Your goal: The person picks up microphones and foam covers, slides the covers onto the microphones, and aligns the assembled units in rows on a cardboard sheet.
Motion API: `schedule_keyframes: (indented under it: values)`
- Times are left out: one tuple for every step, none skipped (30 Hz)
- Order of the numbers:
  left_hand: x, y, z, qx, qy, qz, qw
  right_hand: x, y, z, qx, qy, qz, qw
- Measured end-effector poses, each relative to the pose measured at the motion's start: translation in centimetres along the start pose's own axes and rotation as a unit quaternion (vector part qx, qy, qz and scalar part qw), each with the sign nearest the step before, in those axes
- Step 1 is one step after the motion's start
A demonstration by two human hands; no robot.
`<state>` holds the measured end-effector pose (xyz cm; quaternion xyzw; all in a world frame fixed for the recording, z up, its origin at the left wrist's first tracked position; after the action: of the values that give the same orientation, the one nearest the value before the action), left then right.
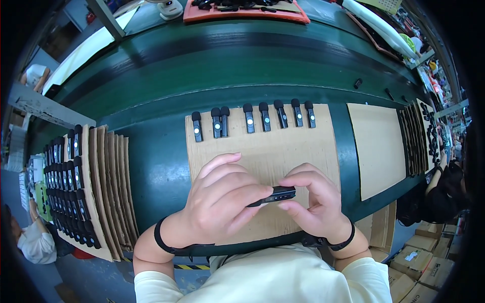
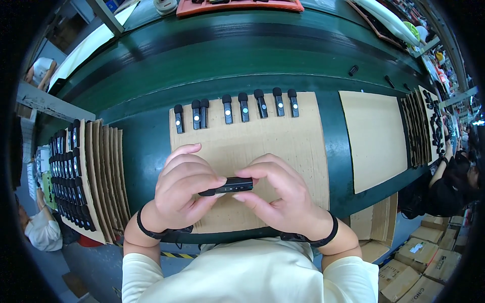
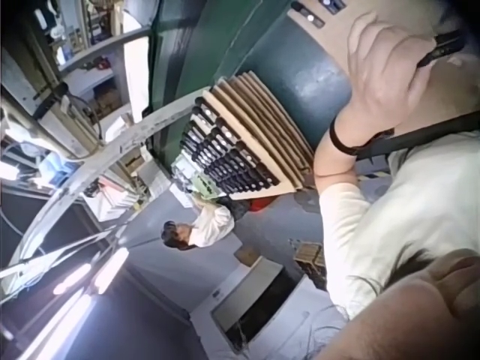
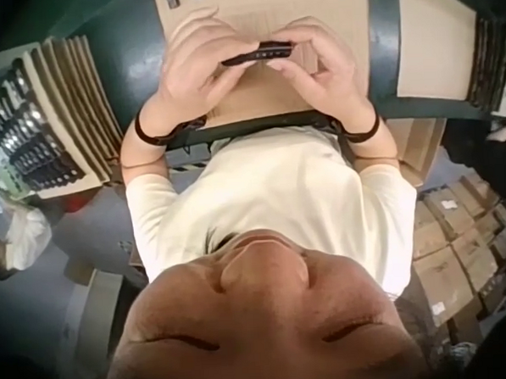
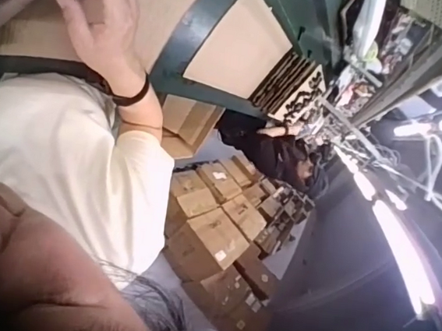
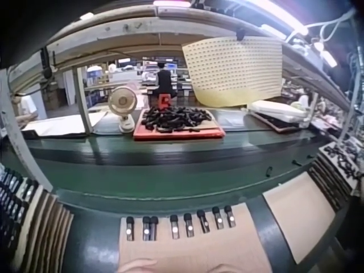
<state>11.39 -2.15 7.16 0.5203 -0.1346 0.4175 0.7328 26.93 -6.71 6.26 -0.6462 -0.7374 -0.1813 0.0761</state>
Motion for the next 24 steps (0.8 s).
schedule_keyframes:
  values:
    - [0.0, 0.0, 0.2, 0.021, -0.014, 0.005, 1.000, -0.1, 0.0, 0.4, 0.007, -0.007, 0.001, 1.000]
    - [0.1, 0.1, 0.3, 0.021, -0.014, 0.005, 1.000, -0.2, 0.0, 0.6, 0.014, -0.014, 0.001, 1.000]
    - [0.2, 0.1, 0.3, 0.018, -0.005, 0.006, 1.000, -0.2, 0.0, 0.8, 0.014, -0.014, 0.001, 1.000]
    - [0.4, 0.2, 0.3, 0.015, 0.004, 0.007, 1.000, -0.2, 0.0, 0.7, 0.016, 0.005, 0.010, 1.000]
    - [0.4, 0.2, 0.3, 0.011, 0.013, 0.008, 1.000, -0.1, 0.1, 0.5, 0.017, 0.023, 0.019, 0.999]
    - [0.4, 0.1, 0.2, 0.011, 0.013, 0.008, 1.000, -0.1, 0.1, 0.3, 0.019, 0.042, 0.028, 0.999]
    - [0.3, -0.1, 0.1, 0.017, 0.019, 0.003, 1.000, 0.0, 0.1, 0.3, 0.019, 0.042, 0.028, 0.999]
    - [0.2, -0.3, -0.1, 0.022, 0.025, -0.001, 0.999, 0.1, 0.0, -0.1, 0.001, 0.063, 0.016, 0.998]
    - [0.1, -0.5, -0.2, 0.027, 0.031, -0.005, 0.999, 0.2, -0.2, -0.5, -0.016, 0.084, 0.005, 0.996]
    - [0.1, -0.7, -0.2, 0.026, 0.029, -0.005, 0.999, 0.2, -0.4, -0.8, -0.033, 0.104, -0.007, 0.994]
    - [0.0, -0.9, -0.2, 0.031, 0.034, -0.014, 0.999, 0.2, -0.3, -0.9, -0.035, 0.105, -0.006, 0.994]
    - [-0.2, -1.2, -0.2, 0.036, 0.038, -0.022, 0.998, 0.3, -0.4, -0.9, -0.050, 0.106, -0.012, 0.993]
    - [-0.1, -1.5, -0.3, 0.040, 0.042, -0.030, 0.998, 0.3, -0.3, -0.9, -0.066, 0.107, -0.017, 0.992]
    - [-0.1, -1.6, -0.3, 0.037, 0.040, -0.030, 0.998, 0.4, -0.3, -0.9, -0.082, 0.108, -0.023, 0.991]
    - [-0.2, -2.0, -0.5, 0.041, 0.051, -0.051, 0.997, 0.4, 0.0, -0.9, -0.085, 0.107, -0.021, 0.990]
    - [-0.3, -2.3, -0.8, 0.044, 0.062, -0.073, 0.994, 0.4, 0.2, -0.8, -0.096, 0.094, -0.024, 0.991]
    - [-0.5, -2.6, -1.1, 0.047, 0.074, -0.095, 0.992, 0.4, 0.6, -0.6, -0.107, 0.082, -0.026, 0.991]
    - [-0.5, -2.7, -1.1, 0.045, 0.070, -0.094, 0.992, 0.3, 1.0, -0.5, -0.118, 0.070, -0.028, 0.990]
    - [-0.6, -3.0, -1.1, 0.054, 0.070, -0.116, 0.989, 0.3, 1.7, -0.4, -0.122, 0.070, -0.026, 0.990]
    - [-0.7, -3.3, -1.2, 0.063, 0.071, -0.137, 0.986, 0.3, 2.7, 0.1, -0.154, 0.052, -0.021, 0.986]
    - [-0.9, -3.7, -1.3, 0.072, 0.072, -0.159, 0.982, 0.3, 3.8, 0.7, -0.186, 0.034, -0.017, 0.982]
    - [-1.0, -3.7, -1.4, 0.072, 0.071, -0.157, 0.982, 0.4, 4.8, 1.0, -0.188, 0.034, -0.017, 0.981]
    - [-1.2, -4.1, -1.5, 0.082, 0.070, -0.182, 0.977, 0.6, 6.0, 1.8, -0.225, 0.010, -0.009, 0.974]
    - [-1.4, -4.5, -1.7, 0.092, 0.070, -0.207, 0.971, 0.7, 7.3, 2.6, -0.260, -0.013, -0.002, 0.965]
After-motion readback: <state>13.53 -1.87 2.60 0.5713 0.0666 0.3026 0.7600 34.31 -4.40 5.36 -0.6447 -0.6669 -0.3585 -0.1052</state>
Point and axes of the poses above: each hand's wrist, its own x-axis towards the middle knuckle, its own y-axis out of the back of the hand, z = x × y, the point moved 7 cm from there along x, towards the middle knuckle, and after that the axes turned 14 degrees about x, right-handed, at the moved point
